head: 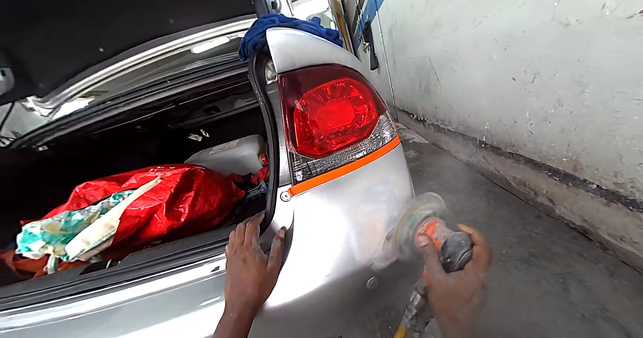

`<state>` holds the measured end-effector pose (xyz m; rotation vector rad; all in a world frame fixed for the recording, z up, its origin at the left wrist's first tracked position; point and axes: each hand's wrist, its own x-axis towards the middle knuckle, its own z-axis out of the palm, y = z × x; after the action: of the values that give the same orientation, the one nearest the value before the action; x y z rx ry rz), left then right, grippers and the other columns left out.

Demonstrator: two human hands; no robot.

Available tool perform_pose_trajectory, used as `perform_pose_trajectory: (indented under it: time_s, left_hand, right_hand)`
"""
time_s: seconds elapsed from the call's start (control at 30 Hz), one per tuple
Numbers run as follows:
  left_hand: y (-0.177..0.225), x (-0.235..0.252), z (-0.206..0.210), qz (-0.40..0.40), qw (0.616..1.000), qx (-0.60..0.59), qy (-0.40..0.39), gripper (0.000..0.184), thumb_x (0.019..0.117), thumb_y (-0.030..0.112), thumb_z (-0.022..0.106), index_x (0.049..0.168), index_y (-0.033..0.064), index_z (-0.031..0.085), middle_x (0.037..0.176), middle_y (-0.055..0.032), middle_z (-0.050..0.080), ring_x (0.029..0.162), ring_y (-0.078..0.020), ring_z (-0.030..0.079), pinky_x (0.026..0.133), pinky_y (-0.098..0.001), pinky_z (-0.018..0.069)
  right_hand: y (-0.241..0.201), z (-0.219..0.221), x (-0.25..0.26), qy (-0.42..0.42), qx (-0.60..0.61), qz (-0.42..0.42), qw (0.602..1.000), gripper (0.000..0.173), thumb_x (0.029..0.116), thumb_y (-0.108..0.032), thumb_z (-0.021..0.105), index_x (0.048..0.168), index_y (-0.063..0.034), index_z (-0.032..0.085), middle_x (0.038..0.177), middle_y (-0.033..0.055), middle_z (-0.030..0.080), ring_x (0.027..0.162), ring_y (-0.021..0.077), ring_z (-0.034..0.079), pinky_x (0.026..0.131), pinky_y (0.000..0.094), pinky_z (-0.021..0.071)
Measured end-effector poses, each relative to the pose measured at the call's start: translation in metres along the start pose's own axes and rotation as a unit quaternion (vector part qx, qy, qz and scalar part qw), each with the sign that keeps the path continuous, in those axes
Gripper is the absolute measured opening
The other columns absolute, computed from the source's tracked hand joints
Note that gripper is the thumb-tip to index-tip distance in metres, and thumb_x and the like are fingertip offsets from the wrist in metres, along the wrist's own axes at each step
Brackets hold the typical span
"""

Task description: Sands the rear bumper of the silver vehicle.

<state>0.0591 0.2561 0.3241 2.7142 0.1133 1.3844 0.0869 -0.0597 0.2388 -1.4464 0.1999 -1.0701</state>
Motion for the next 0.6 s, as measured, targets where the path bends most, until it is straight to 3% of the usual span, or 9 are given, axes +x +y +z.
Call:
perform_pose_trajectory:
  time_s: [0.17,0.27,0.37,0.5,0.6]
  left_hand:
    - [0.002,0.001,0.001,-0.001,1.000,0.010,0.001,0.074,0.0916,0.064,0.042,0.132,0.0061,0.063,0.128,-0.0142,0.064,0.116,-0.0327,0.060,0.096,-0.0536,0.0464]
    - [0.002,0.002,0.000,-0.001,1.000,0.008,0.002,0.075,0.0917,0.065,0.042,0.131,0.0057,0.065,0.127,-0.0143,0.065,0.118,-0.0335,0.061,0.099,-0.0543,0.0470]
    - [0.001,0.001,0.000,-0.001,1.000,0.015,-0.002,0.075,0.0913,0.065,0.041,0.130,0.0051,0.065,0.126,-0.0149,0.065,0.116,-0.0332,0.061,0.098,-0.0544,0.0468]
    - [0.001,0.002,0.000,0.002,1.000,0.014,-0.001,0.074,0.0921,0.065,0.041,0.131,0.0065,0.065,0.125,-0.0137,0.065,0.118,-0.0318,0.061,0.100,-0.0533,0.0465]
    - [0.001,0.001,-0.001,-0.008,1.000,0.012,-0.009,0.074,0.0923,0.064,0.041,0.132,0.0064,0.064,0.127,-0.0135,0.065,0.119,-0.0323,0.060,0.101,-0.0538,0.0454]
  right_hand:
    - [0.023,0.000,0.025,0.050,0.011,0.053,0.997,0.081,0.0804,-0.038,0.078,0.141,0.0030,0.044,0.126,0.0224,0.058,0.108,0.0207,0.062,0.091,0.0367,0.0533]
    - [0.014,0.001,0.009,0.049,0.024,0.019,0.998,0.083,0.0823,-0.041,0.077,0.140,0.0064,0.042,0.127,0.0220,0.056,0.110,0.0127,0.059,0.093,0.0255,0.0511]
    - [0.006,0.002,-0.016,0.024,0.035,-0.021,0.999,0.082,0.0824,-0.044,0.080,0.137,0.0061,0.046,0.126,0.0191,0.058,0.111,0.0074,0.060,0.094,0.0203,0.0509]
    - [0.006,0.003,-0.029,-0.002,0.022,-0.055,0.998,0.079,0.0823,-0.049,0.079,0.134,0.0048,0.051,0.126,0.0206,0.058,0.117,0.0136,0.058,0.099,0.0246,0.0492]
    - [0.006,-0.007,-0.015,-0.025,-0.034,-0.034,0.999,0.081,0.0828,-0.052,0.076,0.137,0.0030,0.052,0.126,0.0224,0.059,0.113,0.0210,0.060,0.096,0.0328,0.0519]
